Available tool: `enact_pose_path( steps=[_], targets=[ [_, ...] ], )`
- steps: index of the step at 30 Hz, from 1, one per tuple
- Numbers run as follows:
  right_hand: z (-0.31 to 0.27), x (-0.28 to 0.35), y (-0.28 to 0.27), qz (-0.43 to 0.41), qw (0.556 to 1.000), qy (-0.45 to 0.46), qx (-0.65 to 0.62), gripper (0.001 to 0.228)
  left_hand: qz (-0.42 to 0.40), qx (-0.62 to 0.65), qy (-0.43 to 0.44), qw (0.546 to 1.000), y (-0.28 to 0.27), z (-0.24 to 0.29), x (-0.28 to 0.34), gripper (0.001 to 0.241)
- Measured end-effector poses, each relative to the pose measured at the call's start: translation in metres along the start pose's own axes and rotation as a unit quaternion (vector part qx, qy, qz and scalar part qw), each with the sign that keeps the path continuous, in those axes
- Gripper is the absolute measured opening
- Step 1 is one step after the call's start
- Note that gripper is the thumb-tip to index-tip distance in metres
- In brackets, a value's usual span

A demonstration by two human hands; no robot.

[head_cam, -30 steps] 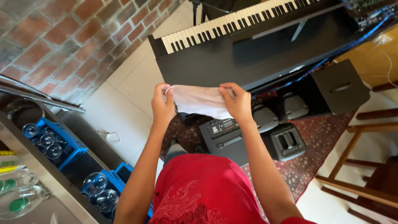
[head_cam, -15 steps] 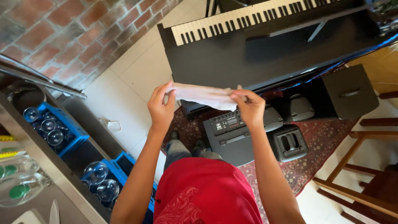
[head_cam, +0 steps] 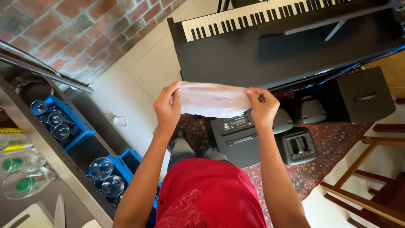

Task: Cleaning a digital piano, its music stand, stool, and nearby speaker with a cloth.

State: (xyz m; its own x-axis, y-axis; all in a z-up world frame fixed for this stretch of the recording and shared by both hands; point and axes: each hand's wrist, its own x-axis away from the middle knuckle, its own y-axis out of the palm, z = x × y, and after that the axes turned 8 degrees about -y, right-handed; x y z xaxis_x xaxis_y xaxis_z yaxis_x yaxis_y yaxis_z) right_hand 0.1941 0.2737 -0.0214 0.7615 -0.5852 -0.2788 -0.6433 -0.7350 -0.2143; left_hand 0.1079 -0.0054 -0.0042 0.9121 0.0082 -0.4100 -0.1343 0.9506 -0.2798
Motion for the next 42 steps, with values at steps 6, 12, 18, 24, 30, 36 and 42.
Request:
enact_pose_path(
  steps=[6,12,18,24,30,36,42],
  targets=[
    [0.014,-0.001,0.006,-0.02,0.998,-0.005,-0.062,0.027,-0.005,-0.004,-0.061,0.998,0.008,-0.02,0.001,0.022],
    [0.059,-0.037,0.025,-0.018,0.996,-0.083,0.009,0.025,-0.003,0.027,-0.023,0.999,0.037,-0.066,-0.019,0.022],
    [0.073,-0.106,0.065,-0.046,0.956,-0.181,0.228,0.061,-0.031,-0.141,-0.056,0.988,0.061,-0.095,-0.081,0.049],
    [0.098,-0.051,0.134,-0.04,0.931,-0.173,0.318,0.062,-0.171,-0.223,-0.042,0.959,0.124,-0.167,-0.023,0.056],
    [0.137,-0.026,0.175,-0.221,0.857,-0.065,0.46,0.065,-0.224,-0.329,-0.03,0.917,0.151,-0.162,-0.016,0.064],
    [0.135,-0.051,0.186,-0.239,0.843,-0.06,0.479,0.066,-0.215,-0.364,-0.031,0.906,0.159,-0.173,-0.035,0.064],
    [0.153,-0.107,0.214,-0.251,0.833,-0.085,0.486,0.068,-0.197,-0.384,-0.026,0.902,0.183,-0.195,-0.082,0.063]
  ],
)
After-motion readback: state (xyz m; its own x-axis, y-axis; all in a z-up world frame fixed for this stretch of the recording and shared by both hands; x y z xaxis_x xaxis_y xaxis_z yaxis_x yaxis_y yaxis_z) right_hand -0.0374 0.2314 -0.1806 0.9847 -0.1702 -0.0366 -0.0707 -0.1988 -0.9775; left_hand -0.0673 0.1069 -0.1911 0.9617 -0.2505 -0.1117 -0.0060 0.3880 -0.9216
